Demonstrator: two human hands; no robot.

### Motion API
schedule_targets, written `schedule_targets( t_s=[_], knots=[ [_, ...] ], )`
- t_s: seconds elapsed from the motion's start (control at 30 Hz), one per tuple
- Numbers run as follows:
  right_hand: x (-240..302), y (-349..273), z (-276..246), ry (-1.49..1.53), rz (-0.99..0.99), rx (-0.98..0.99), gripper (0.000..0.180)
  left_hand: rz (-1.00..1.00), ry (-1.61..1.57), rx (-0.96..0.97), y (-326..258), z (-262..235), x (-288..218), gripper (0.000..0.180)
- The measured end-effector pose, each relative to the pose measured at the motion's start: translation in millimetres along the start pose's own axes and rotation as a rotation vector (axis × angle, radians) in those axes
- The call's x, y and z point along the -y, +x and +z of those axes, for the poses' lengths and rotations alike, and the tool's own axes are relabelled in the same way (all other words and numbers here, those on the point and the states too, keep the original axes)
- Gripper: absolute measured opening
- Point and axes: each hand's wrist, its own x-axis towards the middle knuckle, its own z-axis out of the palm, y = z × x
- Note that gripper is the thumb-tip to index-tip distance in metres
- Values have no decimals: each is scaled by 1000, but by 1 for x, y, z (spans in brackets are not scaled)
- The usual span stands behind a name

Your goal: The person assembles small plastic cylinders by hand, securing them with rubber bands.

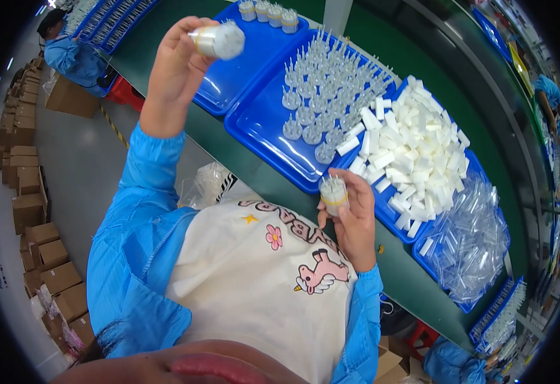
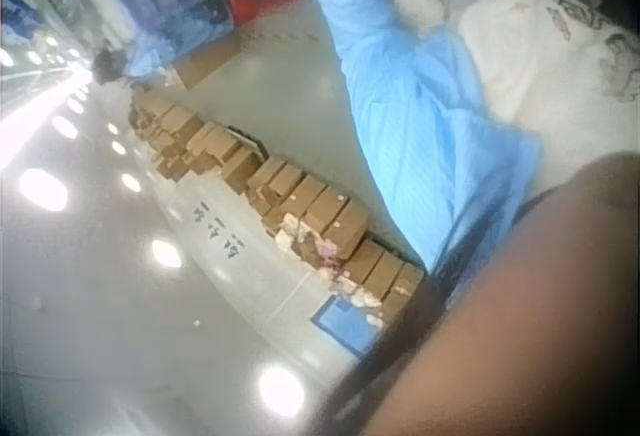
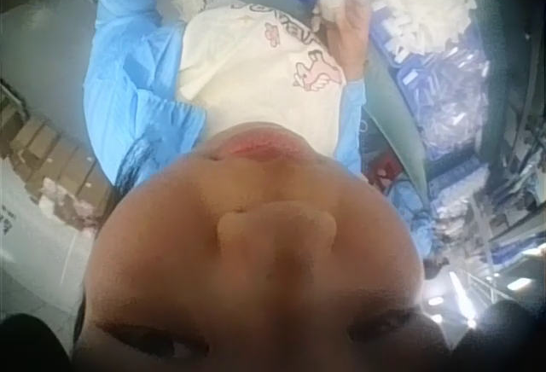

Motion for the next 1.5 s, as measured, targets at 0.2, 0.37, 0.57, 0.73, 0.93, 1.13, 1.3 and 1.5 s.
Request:
schedule_targets(
  t_s=[0.2,0.37,0.57,0.73,0.93,1.13,1.3,1.5],
  knots=[
    [10,13,-2,-225,-215,-141,22,226,301,241,-41,77,13,35],
    [39,25,25,-418,-345,-121,27,290,357,341,-57,108,25,44],
    [43,32,30,-387,-422,26,45,200,269,335,-69,128,44,43],
    [35,30,29,-328,-453,75,43,190,287,322,-72,137,55,32],
    [31,30,30,-367,-457,8,40,113,236,183,-78,146,66,16],
    [26,32,32,-359,-491,9,37,209,333,130,-77,156,75,12],
    [25,30,30,-319,-452,-10,38,249,460,109,-77,158,73,20],
    [27,29,26,-339,-468,-8,39,275,531,112,-75,166,69,29]
  ],
)
